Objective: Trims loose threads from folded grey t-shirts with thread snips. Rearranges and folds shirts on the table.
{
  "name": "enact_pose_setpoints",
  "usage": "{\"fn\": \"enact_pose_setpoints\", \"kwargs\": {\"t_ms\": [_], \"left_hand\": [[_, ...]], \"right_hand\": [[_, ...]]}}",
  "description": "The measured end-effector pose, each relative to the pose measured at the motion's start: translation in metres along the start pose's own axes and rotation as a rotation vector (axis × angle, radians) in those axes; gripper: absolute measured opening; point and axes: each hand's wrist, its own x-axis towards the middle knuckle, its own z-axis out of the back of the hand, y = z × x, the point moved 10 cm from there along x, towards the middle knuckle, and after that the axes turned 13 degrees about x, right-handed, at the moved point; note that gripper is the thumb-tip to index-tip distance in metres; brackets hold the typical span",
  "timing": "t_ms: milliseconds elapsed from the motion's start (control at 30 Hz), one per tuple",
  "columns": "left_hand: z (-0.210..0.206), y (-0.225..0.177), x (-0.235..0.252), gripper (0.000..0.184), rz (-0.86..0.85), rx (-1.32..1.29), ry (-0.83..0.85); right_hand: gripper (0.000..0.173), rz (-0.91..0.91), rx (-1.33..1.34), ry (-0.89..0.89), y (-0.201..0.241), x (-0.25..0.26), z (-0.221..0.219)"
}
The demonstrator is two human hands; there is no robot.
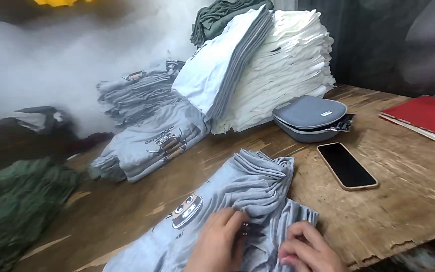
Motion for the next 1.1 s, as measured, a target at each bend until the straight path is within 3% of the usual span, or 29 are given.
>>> {"fn": "enact_pose_setpoints", "kwargs": {"t_ms": [133,267,433,567,667,800,967,1100], "left_hand": [[0.023,-0.024,0.001,0.017,-0.141,-0.069,-0.071],[0.012,-0.039,0.002,0.014,-0.235,0.008,-0.098],[0.008,-0.011,0.004,0.011,-0.136,-0.114,-0.093],[0.003,-0.008,0.004,0.012,-0.150,-0.123,-0.044],[-0.002,-0.014,0.005,0.012,-0.166,-0.144,0.025],[0.000,-0.008,0.004,0.012,-0.138,-0.088,-0.042],[-0.005,-0.016,0.003,0.012,-0.174,-0.124,0.038],[-0.005,-0.015,0.007,0.011,-0.142,-0.088,-0.038]], "right_hand": [[0.016,0.118,0.041,-0.021,0.010,-0.007,0.001],[0.014,0.222,-0.009,-0.018,0.016,-0.013,-0.002],[0.030,0.285,0.071,0.057,0.017,-0.020,0.002],[0.016,0.250,0.255,0.026,0.013,-0.010,0.008],[0.021,0.222,0.144,0.071,0.004,-0.003,0.005],[0.025,0.085,-0.055,0.158,-0.004,-0.004,0.004],[0.027,-0.031,-0.085,0.142,-0.007,-0.009,0.007],[0.028,-0.112,-0.082,0.097,-0.007,-0.007,0.006]]}}
